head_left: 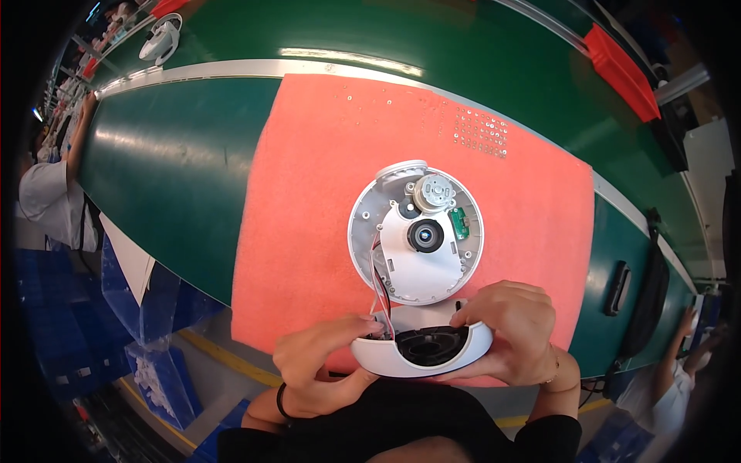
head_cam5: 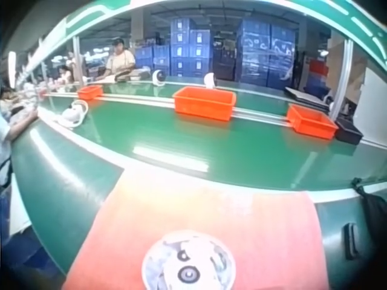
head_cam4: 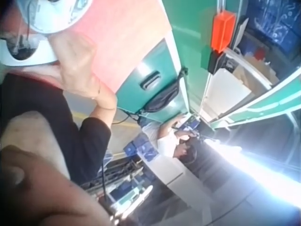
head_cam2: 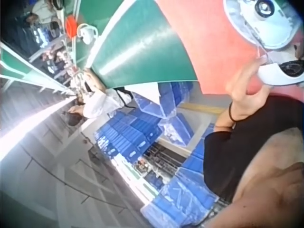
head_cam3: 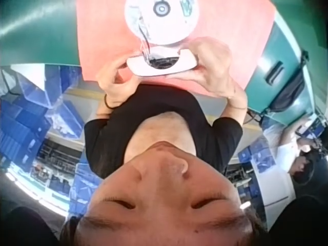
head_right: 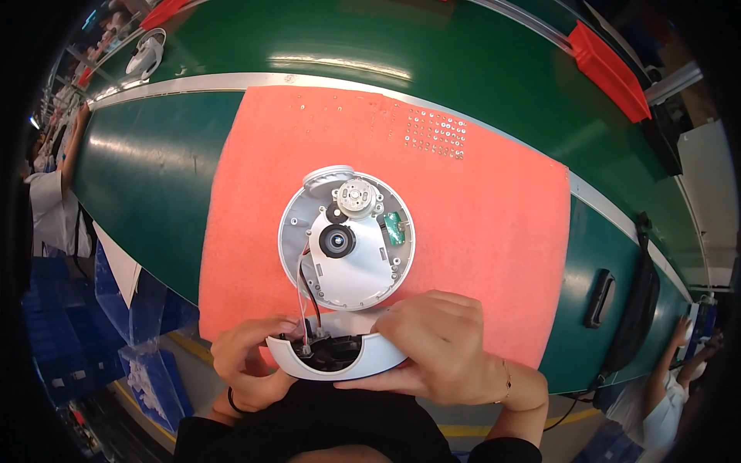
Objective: Assembling the internal and external components of a dome security camera on a factory production line.
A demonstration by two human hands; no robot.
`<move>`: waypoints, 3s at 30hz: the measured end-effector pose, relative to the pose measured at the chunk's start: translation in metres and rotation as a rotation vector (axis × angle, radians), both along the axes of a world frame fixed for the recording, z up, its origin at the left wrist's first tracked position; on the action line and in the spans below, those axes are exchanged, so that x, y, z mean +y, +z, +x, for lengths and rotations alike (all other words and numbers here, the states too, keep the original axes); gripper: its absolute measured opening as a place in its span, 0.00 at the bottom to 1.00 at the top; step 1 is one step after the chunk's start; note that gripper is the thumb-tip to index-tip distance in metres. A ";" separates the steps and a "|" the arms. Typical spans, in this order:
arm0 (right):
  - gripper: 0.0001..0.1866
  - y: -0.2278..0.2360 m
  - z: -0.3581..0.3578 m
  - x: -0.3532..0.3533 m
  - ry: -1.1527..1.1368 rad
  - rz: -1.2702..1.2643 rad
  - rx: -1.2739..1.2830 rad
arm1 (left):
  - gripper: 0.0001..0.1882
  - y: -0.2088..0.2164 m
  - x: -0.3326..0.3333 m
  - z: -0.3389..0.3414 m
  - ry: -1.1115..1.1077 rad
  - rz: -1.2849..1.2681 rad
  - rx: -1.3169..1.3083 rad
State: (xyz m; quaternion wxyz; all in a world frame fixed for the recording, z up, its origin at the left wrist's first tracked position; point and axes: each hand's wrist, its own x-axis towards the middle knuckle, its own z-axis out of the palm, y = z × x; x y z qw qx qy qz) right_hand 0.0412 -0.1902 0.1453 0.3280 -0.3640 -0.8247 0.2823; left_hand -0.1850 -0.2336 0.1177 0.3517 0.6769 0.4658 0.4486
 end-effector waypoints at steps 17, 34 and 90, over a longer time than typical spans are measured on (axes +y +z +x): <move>0.15 -0.003 0.001 -0.018 0.015 -0.194 0.051 | 0.27 -0.024 0.001 -0.011 -0.032 -0.134 -0.253; 0.20 -0.039 -0.001 -0.029 0.099 0.178 0.033 | 0.17 -0.055 0.006 -0.015 -0.185 0.121 -0.268; 0.22 0.024 0.003 0.059 -0.076 -0.832 0.188 | 0.22 0.008 0.055 -0.008 -0.062 -0.027 0.083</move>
